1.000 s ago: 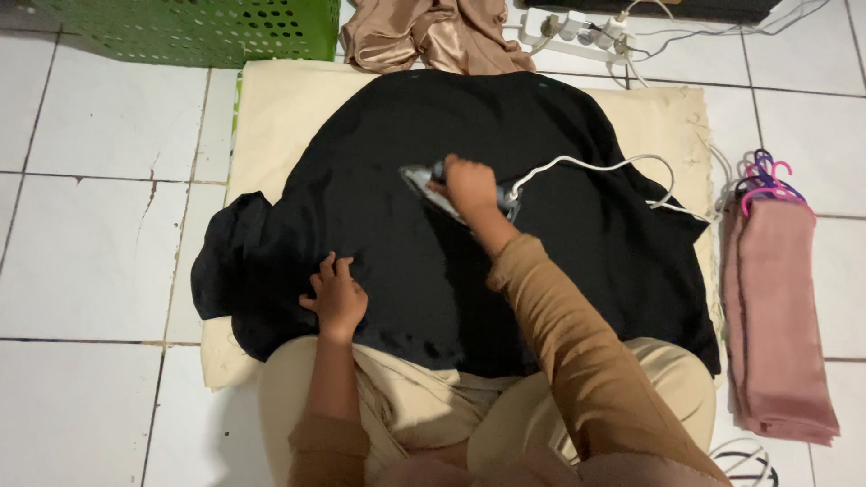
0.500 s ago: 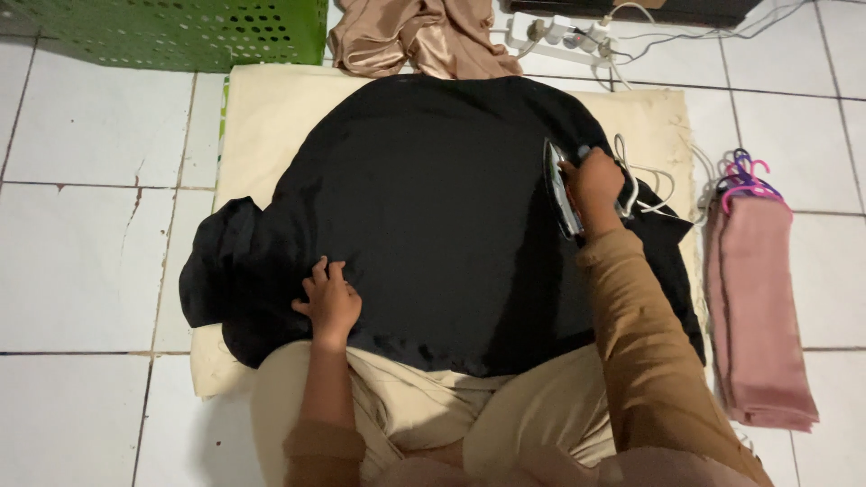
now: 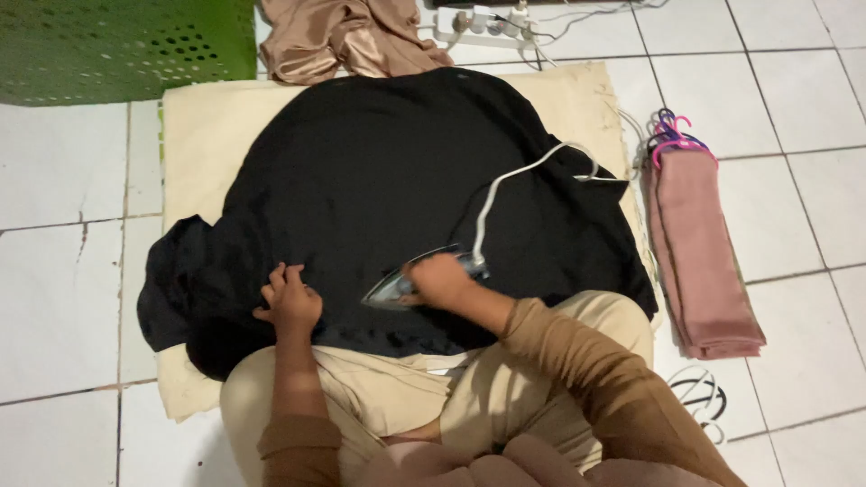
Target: The person is ironing a black garment on a padded mat placed on the floor, smoothing out wrinkles with steady strokes.
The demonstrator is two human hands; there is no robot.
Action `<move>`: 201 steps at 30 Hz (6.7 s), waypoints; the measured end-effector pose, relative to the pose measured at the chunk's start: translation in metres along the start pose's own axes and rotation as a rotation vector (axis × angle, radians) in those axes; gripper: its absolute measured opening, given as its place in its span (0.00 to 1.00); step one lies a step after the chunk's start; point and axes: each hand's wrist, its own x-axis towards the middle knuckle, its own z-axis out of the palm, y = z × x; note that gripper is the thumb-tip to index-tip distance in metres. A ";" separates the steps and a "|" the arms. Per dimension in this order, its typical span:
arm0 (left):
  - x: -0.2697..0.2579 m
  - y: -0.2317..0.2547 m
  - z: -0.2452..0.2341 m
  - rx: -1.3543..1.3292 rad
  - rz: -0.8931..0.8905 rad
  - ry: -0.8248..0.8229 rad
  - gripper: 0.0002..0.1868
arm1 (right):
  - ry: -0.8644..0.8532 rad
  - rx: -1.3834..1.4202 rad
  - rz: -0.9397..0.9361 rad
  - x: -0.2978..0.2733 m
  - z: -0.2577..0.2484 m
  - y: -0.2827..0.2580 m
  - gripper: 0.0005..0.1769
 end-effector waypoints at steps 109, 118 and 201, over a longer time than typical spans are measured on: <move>-0.016 0.028 -0.041 0.009 -0.113 -0.100 0.39 | 0.093 -0.121 0.509 0.046 -0.019 0.081 0.18; -0.015 0.023 -0.048 0.002 -0.151 -0.195 0.43 | 0.185 -0.120 -0.045 0.085 0.002 -0.027 0.16; -0.020 0.036 -0.041 0.065 0.035 0.082 0.32 | 1.330 0.853 0.745 -0.032 -0.014 0.445 0.27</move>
